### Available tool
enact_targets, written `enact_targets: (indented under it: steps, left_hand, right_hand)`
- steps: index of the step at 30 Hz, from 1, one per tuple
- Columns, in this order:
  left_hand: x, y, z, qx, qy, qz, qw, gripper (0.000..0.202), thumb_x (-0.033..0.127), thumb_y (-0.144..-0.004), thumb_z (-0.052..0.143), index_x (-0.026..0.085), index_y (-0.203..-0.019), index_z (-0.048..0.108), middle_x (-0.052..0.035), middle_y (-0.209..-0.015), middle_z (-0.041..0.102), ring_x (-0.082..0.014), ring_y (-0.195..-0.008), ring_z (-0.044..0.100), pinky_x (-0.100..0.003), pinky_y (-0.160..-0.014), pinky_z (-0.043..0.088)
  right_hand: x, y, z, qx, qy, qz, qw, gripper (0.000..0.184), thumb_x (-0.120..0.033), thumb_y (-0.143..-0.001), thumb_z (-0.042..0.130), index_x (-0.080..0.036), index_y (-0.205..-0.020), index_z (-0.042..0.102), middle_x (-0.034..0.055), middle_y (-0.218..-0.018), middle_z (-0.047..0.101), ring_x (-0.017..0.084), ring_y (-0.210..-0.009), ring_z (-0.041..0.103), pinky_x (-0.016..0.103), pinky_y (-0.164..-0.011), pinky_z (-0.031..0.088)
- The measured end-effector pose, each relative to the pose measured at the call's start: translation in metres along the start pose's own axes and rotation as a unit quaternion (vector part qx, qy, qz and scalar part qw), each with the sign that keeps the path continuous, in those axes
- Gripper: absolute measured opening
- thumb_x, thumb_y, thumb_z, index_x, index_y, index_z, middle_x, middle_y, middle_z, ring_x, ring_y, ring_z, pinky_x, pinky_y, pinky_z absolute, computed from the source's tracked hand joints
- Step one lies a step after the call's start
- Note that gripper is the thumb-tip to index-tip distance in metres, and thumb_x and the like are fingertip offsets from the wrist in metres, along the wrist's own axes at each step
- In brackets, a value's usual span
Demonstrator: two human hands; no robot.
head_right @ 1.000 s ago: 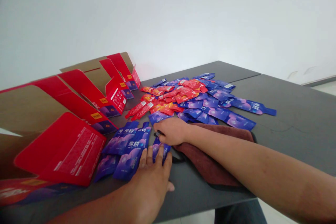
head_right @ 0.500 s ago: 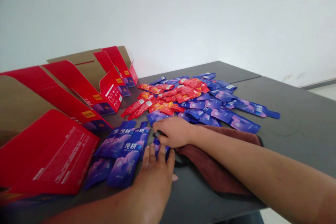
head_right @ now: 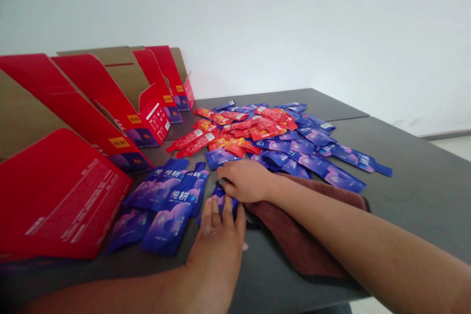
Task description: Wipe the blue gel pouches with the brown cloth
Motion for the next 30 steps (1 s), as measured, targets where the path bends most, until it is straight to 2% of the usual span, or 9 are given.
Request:
enact_targets:
  steps: [4, 9, 15, 18, 21, 30]
  left_hand:
    - [0.001, 0.001, 0.001, 0.006, -0.013, -0.004, 1.000, 0.046, 0.024, -0.092, 0.046, 0.021, -0.138, 0.045, -0.0180, -0.143, 0.044, -0.0374, -0.127, 0.044, -0.053, -0.104, 0.043]
    - [0.003, 0.001, 0.001, 0.017, -0.030, -0.001, 0.999, 0.046, 0.023, -0.092, 0.047, 0.019, -0.137, 0.046, -0.0186, -0.137, 0.052, -0.0355, -0.125, 0.048, -0.050, -0.101, 0.047]
    - [0.003, 0.000, -0.002, 0.026, -0.033, 0.002, 0.999, 0.046, 0.024, -0.090, 0.050, 0.019, -0.136, 0.047, -0.0169, -0.139, 0.049, -0.0352, -0.124, 0.049, -0.051, -0.102, 0.046]
    - [0.003, 0.000, -0.001, 0.013, -0.025, 0.001, 1.000, 0.046, 0.025, -0.090, 0.049, 0.020, -0.136, 0.048, -0.0159, -0.140, 0.046, -0.0353, -0.125, 0.048, -0.052, -0.102, 0.046]
    - [0.003, 0.001, 0.000, -0.002, -0.020, 0.004, 1.000, 0.046, 0.026, -0.091, 0.047, 0.020, -0.137, 0.047, -0.0164, -0.141, 0.044, -0.0347, -0.125, 0.047, -0.050, -0.104, 0.044]
    - [0.004, 0.002, -0.001, 0.003, -0.013, -0.004, 1.000, 0.046, 0.025, -0.091, 0.047, 0.018, -0.137, 0.046, -0.0182, -0.138, 0.049, -0.0355, -0.124, 0.049, -0.050, -0.104, 0.044]
  right_hand:
    - [-0.002, 0.001, 0.000, 0.004, -0.021, -0.024, 0.999, 0.011, -0.019, -0.085, 0.048, -0.017, -0.086, 0.059, 0.0049, -0.086, 0.063, 0.015, -0.076, 0.055, 0.025, -0.068, 0.038]
    - [-0.010, 0.003, 0.000, -0.001, -0.062, -0.074, 0.995, 0.008, -0.014, -0.079, 0.051, -0.017, -0.081, 0.058, 0.0028, -0.083, 0.062, 0.014, -0.075, 0.054, 0.024, -0.067, 0.038]
    - [-0.004, 0.001, 0.002, 0.001, -0.004, -0.003, 1.000, 0.010, -0.019, -0.083, 0.048, -0.018, -0.083, 0.058, 0.0036, -0.084, 0.065, 0.015, -0.075, 0.055, 0.025, -0.066, 0.036]
    - [0.003, 0.001, 0.004, -0.005, 0.024, 0.047, 0.999, 0.011, -0.023, -0.086, 0.047, -0.018, -0.086, 0.058, 0.0053, -0.087, 0.066, 0.016, -0.079, 0.058, 0.026, -0.067, 0.037]
    - [0.007, 0.002, 0.004, -0.011, 0.027, 0.069, 0.997, 0.011, -0.022, -0.086, 0.048, -0.018, -0.088, 0.058, 0.0056, -0.087, 0.066, 0.017, -0.080, 0.059, 0.025, -0.067, 0.037]
    - [-0.003, 0.001, 0.004, -0.003, -0.030, -0.019, 0.999, 0.013, -0.018, -0.083, 0.048, -0.017, -0.090, 0.059, 0.0047, -0.086, 0.065, 0.016, -0.080, 0.057, 0.026, -0.071, 0.039]
Point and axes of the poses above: each hand's wrist, its own y-axis away from the middle knuckle, its own z-axis out of the palm, x = y × z, the point moved 5 cm from there along -y, towards the middle knuckle
